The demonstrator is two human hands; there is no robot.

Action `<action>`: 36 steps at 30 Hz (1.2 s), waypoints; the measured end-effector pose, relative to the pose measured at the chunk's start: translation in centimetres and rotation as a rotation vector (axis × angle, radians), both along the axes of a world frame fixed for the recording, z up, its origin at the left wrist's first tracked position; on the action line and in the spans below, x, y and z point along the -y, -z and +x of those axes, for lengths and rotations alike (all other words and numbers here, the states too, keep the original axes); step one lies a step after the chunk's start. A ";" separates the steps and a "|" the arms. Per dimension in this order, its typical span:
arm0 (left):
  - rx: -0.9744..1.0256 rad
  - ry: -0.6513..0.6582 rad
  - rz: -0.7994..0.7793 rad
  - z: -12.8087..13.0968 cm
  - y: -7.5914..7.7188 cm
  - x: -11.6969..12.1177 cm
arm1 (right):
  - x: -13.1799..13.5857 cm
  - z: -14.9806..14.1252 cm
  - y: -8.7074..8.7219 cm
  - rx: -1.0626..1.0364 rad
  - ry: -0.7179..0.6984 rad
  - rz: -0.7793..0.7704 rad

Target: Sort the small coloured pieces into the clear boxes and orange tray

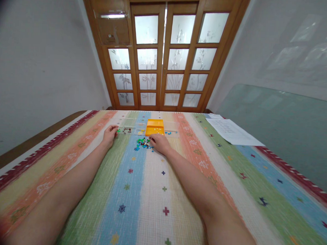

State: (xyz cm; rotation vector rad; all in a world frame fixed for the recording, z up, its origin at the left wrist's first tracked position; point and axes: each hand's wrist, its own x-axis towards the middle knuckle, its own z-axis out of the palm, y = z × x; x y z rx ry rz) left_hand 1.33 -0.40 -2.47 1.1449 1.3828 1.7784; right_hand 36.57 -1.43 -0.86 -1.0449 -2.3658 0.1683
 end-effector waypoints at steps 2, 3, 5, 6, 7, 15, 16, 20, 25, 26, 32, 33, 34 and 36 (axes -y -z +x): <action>0.042 -0.050 0.004 -0.7 0.2 -0.2 | -0.1 0.0 0.1 -0.001 -0.001 0.007; 0.057 -0.062 0.004 -0.9 0.3 -0.2 | -0.1 0.0 0.1 0.000 -0.001 0.008; 0.074 -0.063 0.007 -1.1 0.5 -0.1 | -0.2 0.0 0.2 0.004 0.003 0.009; 0.077 -0.054 0.007 -1.1 0.5 0.0 | -0.2 0.0 0.2 0.005 0.004 0.010; 0.078 -0.044 0.004 -1.0 0.5 0.0 | -0.2 0.0 0.3 0.006 0.004 0.011; -0.083 -0.001 -0.022 0.1 0.3 0.3 | 0.0 0.0 0.1 -0.005 -0.002 0.007; -0.153 0.016 -0.023 0.2 0.2 0.4 | 0.0 -0.1 0.0 -0.008 -0.003 0.006; -0.532 0.114 -0.024 1.5 -0.1 1.2 | 0.0 0.2 -1.1 0.008 -0.014 -0.030; -0.873 0.289 0.073 3.9 -1.1 2.5 | 0.1 1.4 -4.2 0.161 -0.087 -0.258; -0.912 0.335 0.090 4.3 -1.3 2.7 | 0.3 1.6 -4.8 0.193 -0.114 -0.303; -1.068 0.486 0.145 6.2 -2.1 3.8 | 1.6 1.4 -6.4 0.301 -0.187 -0.488; -1.080 0.497 0.156 6.3 -2.2 3.8 | 1.6 1.3 -6.4 0.305 -0.185 -0.488; -1.091 0.508 0.167 6.5 -2.3 3.9 | 1.7 1.1 -6.2 0.312 -0.183 -0.475; -1.114 0.529 0.183 6.7 -2.4 4.0 | 1.7 0.7 -5.9 0.351 -0.187 -0.422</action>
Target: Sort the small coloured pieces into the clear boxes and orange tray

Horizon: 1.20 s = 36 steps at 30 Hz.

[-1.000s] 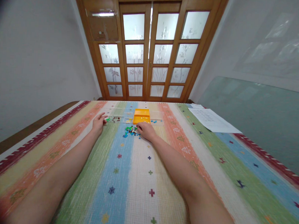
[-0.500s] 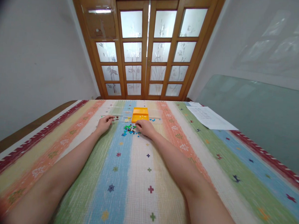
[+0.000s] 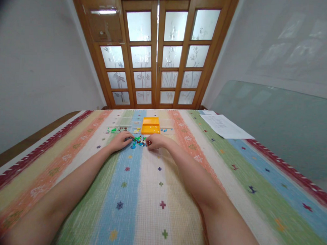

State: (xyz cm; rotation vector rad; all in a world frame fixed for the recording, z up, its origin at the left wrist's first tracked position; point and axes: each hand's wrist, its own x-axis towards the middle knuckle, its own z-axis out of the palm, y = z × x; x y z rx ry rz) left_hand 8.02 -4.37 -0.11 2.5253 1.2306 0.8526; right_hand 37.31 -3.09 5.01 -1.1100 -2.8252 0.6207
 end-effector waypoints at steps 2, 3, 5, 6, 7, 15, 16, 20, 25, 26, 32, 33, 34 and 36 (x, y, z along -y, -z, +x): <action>-0.031 0.021 0.004 0.2 -0.1 0.1 | 0.0 -0.2 0.2 0.051 -0.025 0.047; -0.046 0.030 0.006 0.2 -0.1 0.1 | 0.0 -0.3 0.3 0.075 -0.033 0.060; -0.068 0.048 0.010 0.3 -0.1 0.2 | 0.0 -0.3 0.3 0.096 -0.028 0.072; -0.073 0.052 0.014 0.3 -0.1 0.3 | 0.0 -0.3 0.3 0.092 -0.019 0.069; -0.075 0.053 0.018 0.3 -0.1 0.3 | -0.1 -0.2 0.2 0.078 -0.006 0.064; -0.082 0.055 0.020 -0.1 0.4 0.0 | -3.5 2.8 0.9 -0.336 0.197 0.129; -0.082 0.053 0.021 -0.2 0.5 -0.1 | -4.1 3.5 1.2 -0.407 0.254 0.149; -0.072 0.020 0.029 -0.5 0.8 -0.4 | -6.2 6.2 2.9 -0.612 0.489 0.237; -0.054 0.016 0.023 -0.7 0.7 -0.5 | -7.6 8.6 5.4 -0.675 0.640 0.309; -0.058 0.017 0.023 -0.7 0.7 -0.5 | -7.8 8.9 5.7 -0.678 0.662 0.314; -0.037 -0.030 0.025 -0.6 0.9 -0.4 | -7.9 9.5 6.3 -0.571 0.767 0.380; -0.026 -0.029 0.018 -0.6 0.9 -0.4 | -7.9 9.6 6.3 -0.561 0.767 0.388; -0.014 -0.024 0.010 -0.6 0.9 -0.4 | -7.9 9.6 6.3 -0.556 0.768 0.395; 0.010 -0.013 -0.002 -0.6 0.9 -0.4 | -8.0 9.7 6.4 -0.556 0.771 0.403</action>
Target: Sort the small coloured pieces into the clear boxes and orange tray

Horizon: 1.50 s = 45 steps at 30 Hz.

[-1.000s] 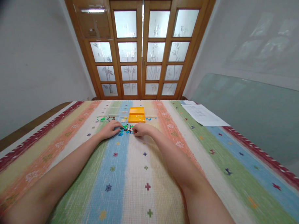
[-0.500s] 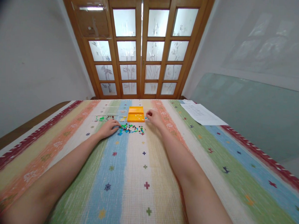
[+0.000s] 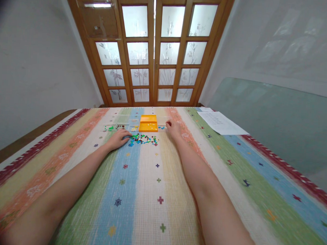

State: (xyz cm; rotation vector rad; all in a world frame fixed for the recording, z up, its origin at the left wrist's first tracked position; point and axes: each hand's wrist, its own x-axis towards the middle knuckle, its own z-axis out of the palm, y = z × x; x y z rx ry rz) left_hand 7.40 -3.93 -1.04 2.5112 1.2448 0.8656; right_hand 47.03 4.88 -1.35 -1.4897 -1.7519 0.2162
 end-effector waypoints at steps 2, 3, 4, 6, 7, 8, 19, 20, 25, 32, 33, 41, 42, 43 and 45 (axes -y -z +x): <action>0.009 0.007 -0.003 0.0 0.0 0.0 | -0.1 0.1 0.1 -0.006 0.004 0.006; 0.007 0.008 -0.002 0.0 0.0 0.0 | -0.1 0.1 0.1 -0.011 0.007 0.011; 0.003 0.009 0.001 0.0 -0.1 0.0 | -0.1 0.1 0.1 -0.017 0.012 0.018; -0.012 0.014 0.010 -0.1 -0.1 0.0 | 0.0 0.2 0.1 -0.029 0.022 0.032; -0.021 0.015 0.015 -0.1 -0.1 0.0 | 0.0 0.1 0.0 -0.034 0.027 0.037; -0.031 0.015 0.021 -0.1 -0.1 0.0 | 0.1 0.1 -0.1 -0.037 0.028 0.038; -0.050 -0.001 0.054 -0.1 -0.3 0.0 | 0.7 -1.0 -0.4 0.008 -0.043 0.031; -0.058 -0.003 0.059 -0.1 -0.4 0.0 | 0.7 -1.2 -0.3 0.011 -0.062 0.034; -0.138 -0.040 0.078 0.0 -0.4 0.2 | 1.2 -2.0 -0.5 0.048 -0.098 0.039; -0.181 -0.118 0.072 0.4 -0.3 0.3 | 1.9 -2.5 -1.2 0.099 -0.092 0.045; -0.183 -0.128 0.069 0.5 -0.3 0.3 | 1.9 -2.5 -1.2 0.105 -0.095 0.044; -0.180 -0.137 0.068 1.0 -0.6 0.6 | 2.6 -4.3 -1.4 0.131 -0.182 0.068; -0.181 -0.133 0.068 1.0 -0.6 0.6 | 2.8 -4.7 -1.4 0.133 -0.210 0.076; -0.183 -0.128 0.068 1.1 -0.6 0.5 | 3.0 -5.0 -1.4 0.138 -0.240 0.082; -0.185 -0.113 0.069 1.1 -0.6 0.5 | 3.3 -5.6 -1.5 0.167 -0.306 0.078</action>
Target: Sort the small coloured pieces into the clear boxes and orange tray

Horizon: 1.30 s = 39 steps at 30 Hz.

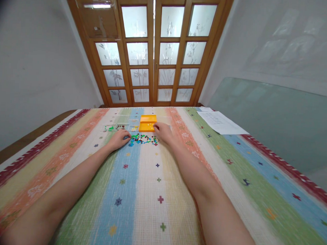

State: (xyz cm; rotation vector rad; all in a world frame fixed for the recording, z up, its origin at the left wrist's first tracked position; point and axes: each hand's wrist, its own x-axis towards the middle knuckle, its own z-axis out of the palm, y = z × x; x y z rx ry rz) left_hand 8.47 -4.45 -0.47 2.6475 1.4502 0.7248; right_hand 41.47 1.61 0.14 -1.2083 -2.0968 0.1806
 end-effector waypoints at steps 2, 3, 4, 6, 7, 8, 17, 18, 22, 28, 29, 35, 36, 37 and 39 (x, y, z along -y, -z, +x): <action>0.003 0.016 -0.002 0.0 0.0 0.0 | 0.1 -0.2 -0.3 0.071 -0.066 -0.030; 0.006 0.021 -0.004 0.0 0.0 0.0 | 0.2 -0.3 -0.5 0.121 -0.103 -0.052; 0.009 0.023 -0.005 0.0 0.0 -0.1 | 0.2 -0.3 -0.7 0.174 -0.142 -0.075; 0.013 0.022 -0.006 0.0 0.1 -0.1 | 0.2 -0.3 -1.1 0.273 -0.216 -0.116; 0.013 0.019 -0.004 0.0 0.1 -0.1 | 0.3 -0.3 -1.3 0.311 -0.246 -0.133; 0.012 0.014 -0.002 0.0 0.1 -0.2 | 0.3 -0.4 -1.4 0.341 -0.274 -0.151; 0.022 -0.005 0.017 -0.3 0.3 -0.3 | 0.4 -0.9 -1.5 0.370 -0.378 -0.299; 0.022 -0.005 0.019 -0.4 0.3 -0.3 | 0.5 -0.9 -1.7 0.362 -0.388 -0.320; 0.024 -0.007 0.019 -0.4 0.4 -0.4 | 1.0 -1.1 -2.2 0.351 -0.414 -0.398; 0.042 -0.005 -0.003 -0.2 0.3 -0.2 | 1.4 -1.3 -2.3 0.284 -0.383 -0.456; 0.044 -0.004 -0.008 -0.2 0.2 -0.2 | 1.3 -1.2 -2.2 0.257 -0.381 -0.467; 0.047 -0.004 -0.022 -0.3 0.2 -0.2 | 1.0 -0.6 -2.2 0.171 -0.366 -0.496; 0.048 -0.002 -0.023 -0.3 0.2 -0.2 | 0.9 -0.5 -2.2 0.161 -0.354 -0.491; 0.047 0.002 -0.025 -0.3 0.2 -0.3 | 0.9 -0.4 -2.3 0.147 -0.334 -0.474; 0.044 0.009 -0.030 -0.3 0.2 -0.3 | 0.6 0.0 -2.3 0.089 -0.256 -0.391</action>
